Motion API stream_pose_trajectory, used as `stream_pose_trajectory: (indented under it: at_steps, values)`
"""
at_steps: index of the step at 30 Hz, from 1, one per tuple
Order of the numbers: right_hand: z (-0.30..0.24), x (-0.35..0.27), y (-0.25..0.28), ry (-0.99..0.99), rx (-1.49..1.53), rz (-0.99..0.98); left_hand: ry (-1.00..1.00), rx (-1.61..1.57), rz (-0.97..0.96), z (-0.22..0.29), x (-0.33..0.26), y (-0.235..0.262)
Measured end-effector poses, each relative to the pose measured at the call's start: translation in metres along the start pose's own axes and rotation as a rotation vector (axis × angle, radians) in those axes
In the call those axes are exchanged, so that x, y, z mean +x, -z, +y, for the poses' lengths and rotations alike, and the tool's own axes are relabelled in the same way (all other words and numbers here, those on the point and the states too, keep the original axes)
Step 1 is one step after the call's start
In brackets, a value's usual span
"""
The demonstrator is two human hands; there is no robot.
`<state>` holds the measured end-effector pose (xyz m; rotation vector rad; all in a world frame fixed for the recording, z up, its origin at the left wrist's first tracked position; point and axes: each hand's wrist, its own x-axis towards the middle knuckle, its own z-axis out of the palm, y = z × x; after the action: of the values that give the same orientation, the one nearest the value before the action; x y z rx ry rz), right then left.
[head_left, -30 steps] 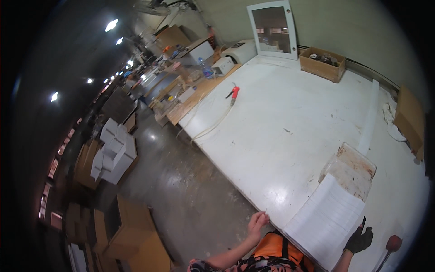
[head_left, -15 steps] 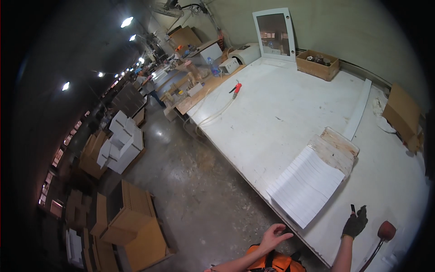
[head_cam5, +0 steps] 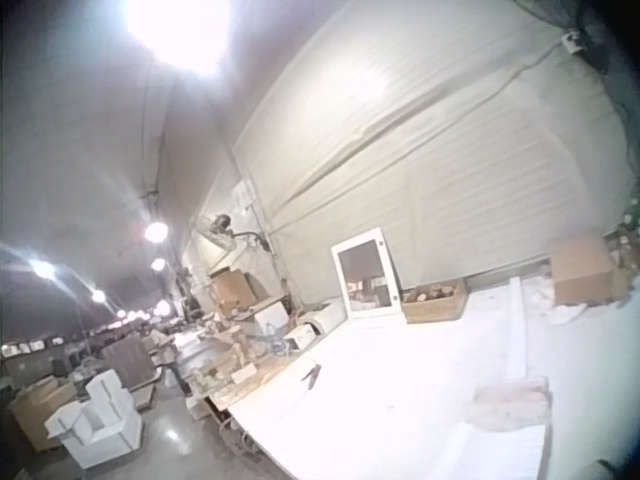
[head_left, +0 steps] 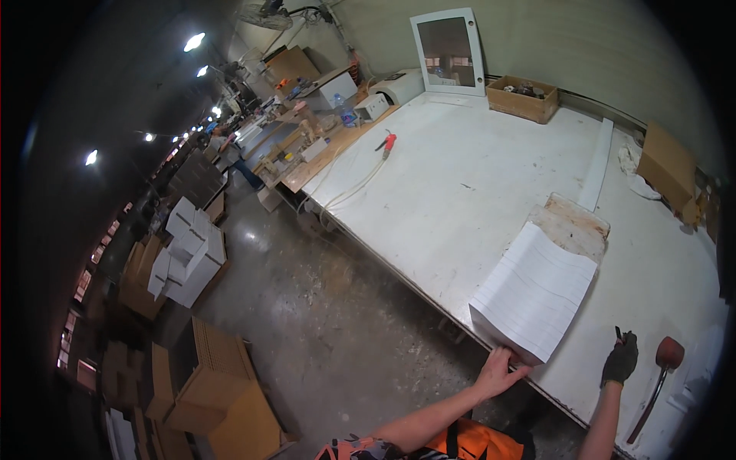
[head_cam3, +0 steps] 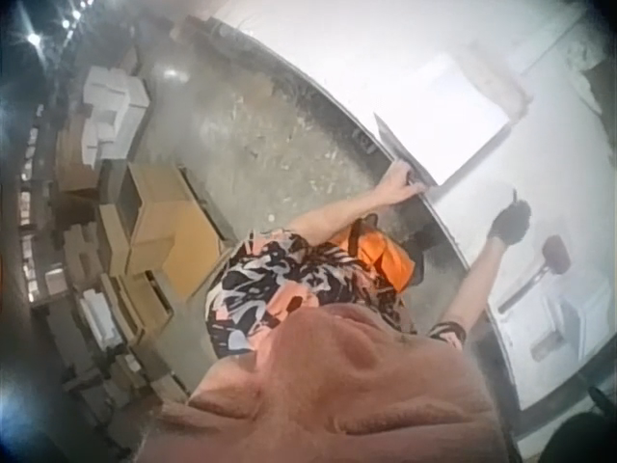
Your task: The person places stacks of foam sheets against a wooden mold and trims the foam along the mold's edge using a utility blade.
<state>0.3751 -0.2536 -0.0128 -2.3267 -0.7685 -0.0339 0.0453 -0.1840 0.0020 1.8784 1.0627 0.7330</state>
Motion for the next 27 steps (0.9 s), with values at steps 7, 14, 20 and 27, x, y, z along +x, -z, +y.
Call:
stream_pose_trajectory:
  at_steps: [7,14,20,27]
  values:
    - [0.043,-0.02,-0.015,0.284,0.15,0.248,-0.053,0.217,0.122,-0.006,-0.011,-0.022]
    - [0.01,-0.046,-0.008,-0.014,0.778,-0.011,-0.045,0.28,0.111,-0.009,-0.011,-0.029]
    - [-0.017,-0.021,-0.003,0.148,0.605,-0.115,0.104,0.053,-0.214,-0.003,0.01,-0.005]
    - [-0.038,-0.015,0.007,0.097,0.688,-0.25,0.143,0.03,-0.238,-0.002,0.008,-0.006]
